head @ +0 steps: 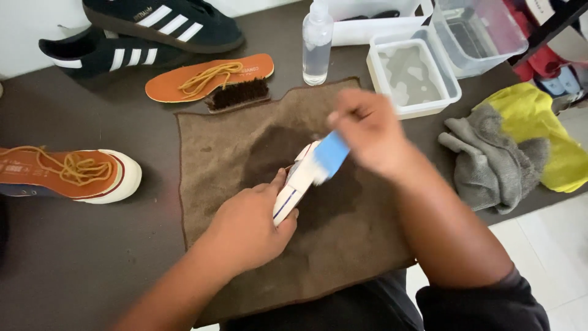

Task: The person scrubs the white rubber sole of a light blue canvas sneaker with a blue-handled brush, then wipes the sole with a gray cloth. The person repeats this scrubbing and wiping cycle several times, rotating the shoe to clean different areas of the sole and side.

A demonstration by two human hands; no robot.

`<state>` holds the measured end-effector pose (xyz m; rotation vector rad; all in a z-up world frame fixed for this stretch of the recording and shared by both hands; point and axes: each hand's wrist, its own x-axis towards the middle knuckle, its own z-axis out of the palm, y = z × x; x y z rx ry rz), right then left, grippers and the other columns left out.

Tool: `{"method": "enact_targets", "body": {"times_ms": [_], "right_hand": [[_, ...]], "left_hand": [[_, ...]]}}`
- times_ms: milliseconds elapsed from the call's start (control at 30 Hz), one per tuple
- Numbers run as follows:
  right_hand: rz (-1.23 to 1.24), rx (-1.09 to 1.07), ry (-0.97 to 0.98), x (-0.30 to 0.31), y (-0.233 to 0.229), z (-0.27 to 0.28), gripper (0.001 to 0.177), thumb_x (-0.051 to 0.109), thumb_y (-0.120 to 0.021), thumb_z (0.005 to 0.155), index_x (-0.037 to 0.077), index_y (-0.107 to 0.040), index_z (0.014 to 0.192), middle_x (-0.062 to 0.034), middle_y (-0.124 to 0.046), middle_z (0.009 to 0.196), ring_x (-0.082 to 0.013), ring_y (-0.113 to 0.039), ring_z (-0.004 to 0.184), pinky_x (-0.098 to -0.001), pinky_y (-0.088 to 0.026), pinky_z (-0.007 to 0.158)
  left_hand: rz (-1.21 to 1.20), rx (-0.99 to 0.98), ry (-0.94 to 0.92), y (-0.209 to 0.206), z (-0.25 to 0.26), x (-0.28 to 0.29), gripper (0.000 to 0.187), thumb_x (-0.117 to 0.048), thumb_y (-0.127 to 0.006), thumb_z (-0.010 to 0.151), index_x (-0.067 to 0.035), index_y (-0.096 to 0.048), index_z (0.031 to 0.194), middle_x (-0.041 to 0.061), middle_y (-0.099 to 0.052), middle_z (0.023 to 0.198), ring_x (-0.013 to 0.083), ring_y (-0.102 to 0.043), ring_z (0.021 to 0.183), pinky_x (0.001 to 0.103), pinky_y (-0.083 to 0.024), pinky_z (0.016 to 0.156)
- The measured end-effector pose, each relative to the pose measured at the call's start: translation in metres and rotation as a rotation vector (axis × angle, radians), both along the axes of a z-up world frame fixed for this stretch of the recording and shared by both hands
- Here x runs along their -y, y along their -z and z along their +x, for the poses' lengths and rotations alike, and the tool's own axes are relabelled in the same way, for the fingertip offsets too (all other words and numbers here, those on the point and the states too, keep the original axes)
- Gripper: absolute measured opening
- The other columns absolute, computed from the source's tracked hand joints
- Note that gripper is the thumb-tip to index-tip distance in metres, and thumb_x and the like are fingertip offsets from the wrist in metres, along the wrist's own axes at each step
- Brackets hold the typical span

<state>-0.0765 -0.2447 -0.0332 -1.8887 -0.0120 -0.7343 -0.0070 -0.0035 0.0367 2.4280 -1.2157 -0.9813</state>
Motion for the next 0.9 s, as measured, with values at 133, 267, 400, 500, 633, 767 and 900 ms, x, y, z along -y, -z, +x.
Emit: {"method": "enact_targets", "body": {"times_ms": [133, 267, 400, 500, 633, 767, 900], "right_hand": [[0.12, -0.232, 0.168, 0.036, -0.008, -0.03, 0.031, 0.019, -0.051, 0.104, 0.008, -0.058, 0.075, -0.0032, -0.037, 0.056, -0.0112, -0.035, 0.055, -0.0296, -0.03, 0.051], [0.148, -0.492, 0.281, 0.022, -0.025, -0.054, 0.021, 0.011, -0.05, 0.087, 0.005, -0.07, 0.086, -0.0089, -0.048, 0.061, -0.0153, -0.047, 0.061, -0.0295, -0.036, 0.055], [0.064, -0.606, 0.41, -0.004, -0.03, -0.067, 0.011, 0.01, -0.065, 0.093, 0.012, -0.075, 0.098, 0.0016, -0.066, 0.076, -0.007, -0.051, 0.066, -0.0244, -0.041, 0.062], [-0.455, -0.558, 0.536, 0.005, 0.01, -0.065, 0.017, 0.021, -0.07, 0.089, 0.016, -0.074, 0.105, -0.0042, -0.071, 0.093, -0.0257, -0.066, 0.082, -0.0399, -0.048, 0.073], [-1.117, -0.19, 0.517, -0.003, 0.045, -0.066, 0.022, 0.017, -0.064, 0.102, 0.009, -0.068, 0.122, -0.0096, -0.058, 0.091, -0.0323, -0.06, 0.078, -0.0436, -0.05, 0.061], [-1.308, -0.125, 0.539, -0.027, 0.044, -0.067, 0.015, 0.007, -0.065, 0.094, 0.009, -0.068, 0.109, -0.0033, -0.055, 0.089, -0.0232, -0.053, 0.071, -0.0361, -0.041, 0.049], [-1.279, -0.177, 0.403, -0.039, 0.062, -0.069, 0.021, 0.014, -0.065, 0.094, 0.003, -0.068, 0.111, -0.0064, -0.061, 0.097, -0.0252, -0.057, 0.074, -0.0372, -0.046, 0.046]], "left_hand": [[0.0, 0.017, 0.039, -0.003, 0.0, -0.004, 0.073, -0.031, -0.053, 0.094, 0.002, -0.037, 0.156, 0.027, -0.063, 0.135, 0.0434, -0.065, 0.123, 0.05, -0.059, 0.093], [0.052, 0.026, 0.002, -0.011, -0.001, -0.006, 0.072, -0.036, -0.053, 0.094, -0.003, -0.039, 0.157, 0.025, -0.064, 0.134, 0.0428, -0.069, 0.119, 0.047, -0.063, 0.089], [0.114, 0.166, 0.042, 0.012, -0.001, -0.01, 0.077, -0.045, -0.046, 0.094, -0.018, -0.026, 0.164, 0.011, -0.067, 0.118, 0.0416, -0.068, 0.095, 0.057, -0.055, 0.078], [0.141, 0.225, 0.035, 0.015, -0.001, -0.01, 0.079, -0.047, -0.047, 0.094, -0.018, -0.024, 0.164, 0.013, -0.064, 0.124, 0.044, -0.068, 0.097, 0.058, -0.054, 0.082], [0.113, 0.252, 0.025, 0.021, -0.001, -0.01, 0.078, -0.046, -0.047, 0.095, -0.015, -0.025, 0.164, 0.01, -0.066, 0.117, 0.0401, -0.07, 0.09, 0.055, -0.056, 0.075], [0.116, 0.25, 0.025, 0.026, -0.002, -0.009, 0.078, -0.046, -0.047, 0.094, -0.017, -0.027, 0.163, 0.01, -0.066, 0.12, 0.0415, -0.07, 0.091, 0.056, -0.056, 0.076], [0.112, 0.248, 0.033, 0.031, 0.001, -0.01, 0.078, -0.047, -0.048, 0.093, -0.016, -0.028, 0.162, 0.01, -0.064, 0.125, 0.0428, -0.07, 0.095, 0.057, -0.056, 0.08]]}}
